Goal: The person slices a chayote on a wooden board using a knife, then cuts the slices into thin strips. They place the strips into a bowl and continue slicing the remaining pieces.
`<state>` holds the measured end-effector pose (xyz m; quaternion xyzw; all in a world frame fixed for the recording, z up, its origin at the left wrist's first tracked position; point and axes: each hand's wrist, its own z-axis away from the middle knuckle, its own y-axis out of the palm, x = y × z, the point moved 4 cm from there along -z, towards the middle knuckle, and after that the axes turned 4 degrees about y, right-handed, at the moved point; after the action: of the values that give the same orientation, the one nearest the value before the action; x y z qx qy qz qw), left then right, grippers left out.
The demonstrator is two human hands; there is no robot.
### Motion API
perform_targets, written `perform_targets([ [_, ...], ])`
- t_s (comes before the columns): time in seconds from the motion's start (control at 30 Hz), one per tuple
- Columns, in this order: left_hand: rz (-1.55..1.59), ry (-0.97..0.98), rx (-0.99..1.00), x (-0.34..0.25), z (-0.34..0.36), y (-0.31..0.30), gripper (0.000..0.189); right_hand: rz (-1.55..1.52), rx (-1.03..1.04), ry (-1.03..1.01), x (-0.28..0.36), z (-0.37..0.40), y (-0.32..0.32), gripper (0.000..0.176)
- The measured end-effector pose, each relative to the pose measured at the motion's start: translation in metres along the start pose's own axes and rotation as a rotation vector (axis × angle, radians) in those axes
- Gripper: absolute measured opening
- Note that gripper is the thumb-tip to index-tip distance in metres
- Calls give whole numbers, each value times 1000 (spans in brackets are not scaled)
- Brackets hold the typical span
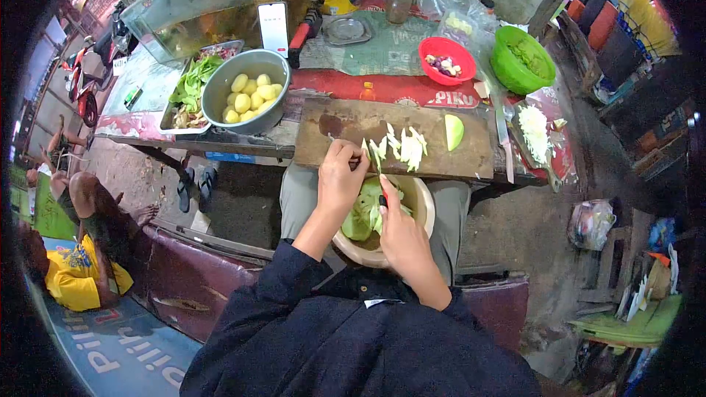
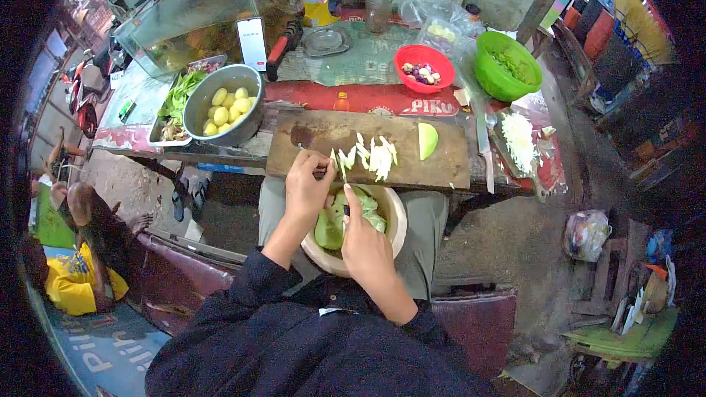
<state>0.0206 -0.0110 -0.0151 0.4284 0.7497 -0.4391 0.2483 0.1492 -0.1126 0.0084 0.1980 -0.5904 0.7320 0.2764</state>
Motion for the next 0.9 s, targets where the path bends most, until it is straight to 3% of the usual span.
perform_targets([
  [0.07, -38, 10, -1, 2, 2, 1, 8, 4, -68, -86, -2, -4, 9, 56],
  [0.27, 2, 10, 15, 5, 1, 1, 9, 73, -27, -41, -5, -35, 26, 56],
  [0.5, -1, 58, -4, -2, 3, -9, 9, -30, -14, -51, -10, 1, 11, 56],
  [0.57, -16, -14, 0, -3, 5, -12, 8, -81, -36, -45, -11, 6, 7, 55],
  [0.9, -18, -21, 18, 1, 9, -8, 9, 38, -25, -72, -5, -15, 21, 58],
])
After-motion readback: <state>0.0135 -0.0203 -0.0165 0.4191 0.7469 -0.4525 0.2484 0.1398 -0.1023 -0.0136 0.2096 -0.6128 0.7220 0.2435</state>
